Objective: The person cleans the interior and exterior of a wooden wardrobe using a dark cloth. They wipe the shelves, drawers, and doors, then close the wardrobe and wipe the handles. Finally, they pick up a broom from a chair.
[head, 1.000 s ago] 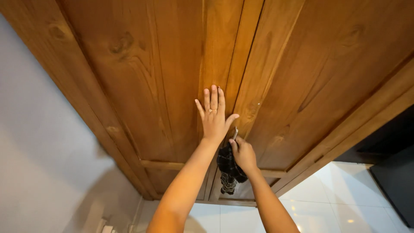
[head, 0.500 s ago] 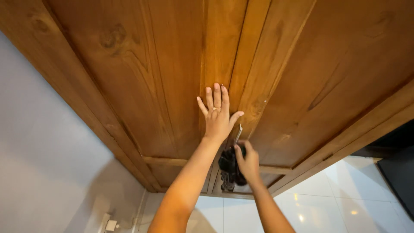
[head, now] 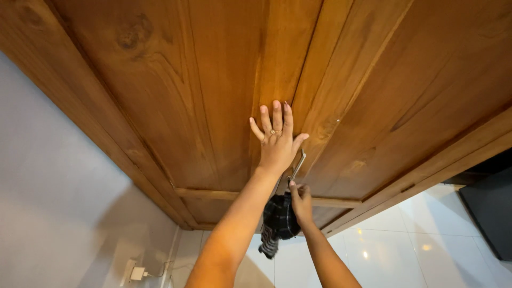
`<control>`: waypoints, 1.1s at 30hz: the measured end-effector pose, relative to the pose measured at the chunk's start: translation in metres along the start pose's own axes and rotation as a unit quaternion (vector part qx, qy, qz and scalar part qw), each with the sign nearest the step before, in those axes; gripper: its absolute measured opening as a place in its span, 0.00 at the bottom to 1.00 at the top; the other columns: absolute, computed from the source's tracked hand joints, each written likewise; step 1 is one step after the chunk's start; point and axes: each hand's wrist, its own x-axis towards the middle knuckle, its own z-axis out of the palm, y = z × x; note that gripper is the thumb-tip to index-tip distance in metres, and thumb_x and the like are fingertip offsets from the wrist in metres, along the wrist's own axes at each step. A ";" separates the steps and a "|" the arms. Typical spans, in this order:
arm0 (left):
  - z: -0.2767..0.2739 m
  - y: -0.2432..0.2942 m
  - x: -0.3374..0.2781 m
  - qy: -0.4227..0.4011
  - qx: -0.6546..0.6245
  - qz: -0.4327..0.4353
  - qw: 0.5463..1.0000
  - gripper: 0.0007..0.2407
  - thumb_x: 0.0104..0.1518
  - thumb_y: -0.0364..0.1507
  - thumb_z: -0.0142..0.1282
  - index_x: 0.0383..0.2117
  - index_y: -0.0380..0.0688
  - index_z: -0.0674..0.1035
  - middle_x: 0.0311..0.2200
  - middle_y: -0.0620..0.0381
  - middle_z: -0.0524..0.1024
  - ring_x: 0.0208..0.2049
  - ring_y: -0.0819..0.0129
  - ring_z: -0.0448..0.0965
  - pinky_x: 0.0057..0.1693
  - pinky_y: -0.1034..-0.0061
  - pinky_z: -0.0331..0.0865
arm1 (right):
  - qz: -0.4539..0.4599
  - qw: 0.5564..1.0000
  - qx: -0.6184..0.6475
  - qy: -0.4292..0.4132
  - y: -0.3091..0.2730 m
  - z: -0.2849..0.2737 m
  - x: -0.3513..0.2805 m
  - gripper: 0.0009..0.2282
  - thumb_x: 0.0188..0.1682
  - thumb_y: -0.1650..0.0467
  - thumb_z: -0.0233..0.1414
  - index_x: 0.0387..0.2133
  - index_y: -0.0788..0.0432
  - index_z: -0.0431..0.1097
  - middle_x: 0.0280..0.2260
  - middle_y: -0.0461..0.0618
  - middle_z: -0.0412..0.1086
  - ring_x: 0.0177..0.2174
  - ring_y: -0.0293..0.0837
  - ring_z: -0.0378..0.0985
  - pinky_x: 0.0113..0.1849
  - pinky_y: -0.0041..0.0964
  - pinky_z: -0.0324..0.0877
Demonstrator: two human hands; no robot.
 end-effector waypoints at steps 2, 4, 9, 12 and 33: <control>0.000 -0.001 0.000 0.001 0.001 0.001 1.000 0.44 0.56 0.48 0.63 0.74 0.42 0.49 0.76 0.48 0.32 0.75 0.38 0.31 0.69 0.24 0.32 | -0.011 0.999 0.031 0.025 -0.013 0.002 -0.001 0.17 0.53 0.60 0.55 0.37 0.64 0.67 0.32 0.51 0.73 0.34 0.40 0.74 0.40 0.37 0.70; 0.002 -0.001 -0.001 0.001 0.003 0.002 1.000 0.44 0.56 0.48 0.63 0.74 0.42 0.49 0.76 0.49 0.32 0.75 0.39 0.31 0.69 0.25 0.32 | -0.022 0.997 0.062 0.049 -0.022 0.002 -0.002 0.17 0.51 0.60 0.57 0.39 0.63 0.63 0.33 0.49 0.73 0.35 0.40 0.74 0.39 0.36 0.70; 0.004 -0.002 -0.001 0.011 0.014 0.008 1.000 0.45 0.56 0.49 0.63 0.74 0.43 0.49 0.76 0.49 0.31 0.75 0.39 0.30 0.69 0.25 0.32 | 0.095 0.991 0.069 -0.057 -0.046 0.000 -0.009 0.12 0.49 0.62 0.57 0.33 0.59 0.76 0.30 0.43 0.75 0.31 0.36 0.72 0.37 0.31 0.68; 0.004 -0.001 -0.002 0.019 0.019 0.008 1.000 0.45 0.56 0.49 0.64 0.74 0.44 0.49 0.76 0.50 0.31 0.76 0.40 0.30 0.70 0.25 0.33 | 0.075 0.992 0.095 -0.039 -0.029 0.000 -0.002 0.13 0.49 0.65 0.62 0.30 0.65 0.75 0.27 0.44 0.71 0.27 0.37 0.68 0.31 0.33 0.65; 0.000 0.000 0.000 0.016 0.022 0.008 1.000 0.45 0.55 0.49 0.64 0.74 0.43 0.49 0.76 0.50 0.31 0.76 0.41 0.29 0.70 0.25 0.33 | 0.057 0.995 -0.085 -0.012 -0.085 0.001 -0.009 0.11 0.46 0.66 0.59 0.28 0.66 0.78 0.21 0.50 0.77 0.21 0.38 0.75 0.28 0.36 0.70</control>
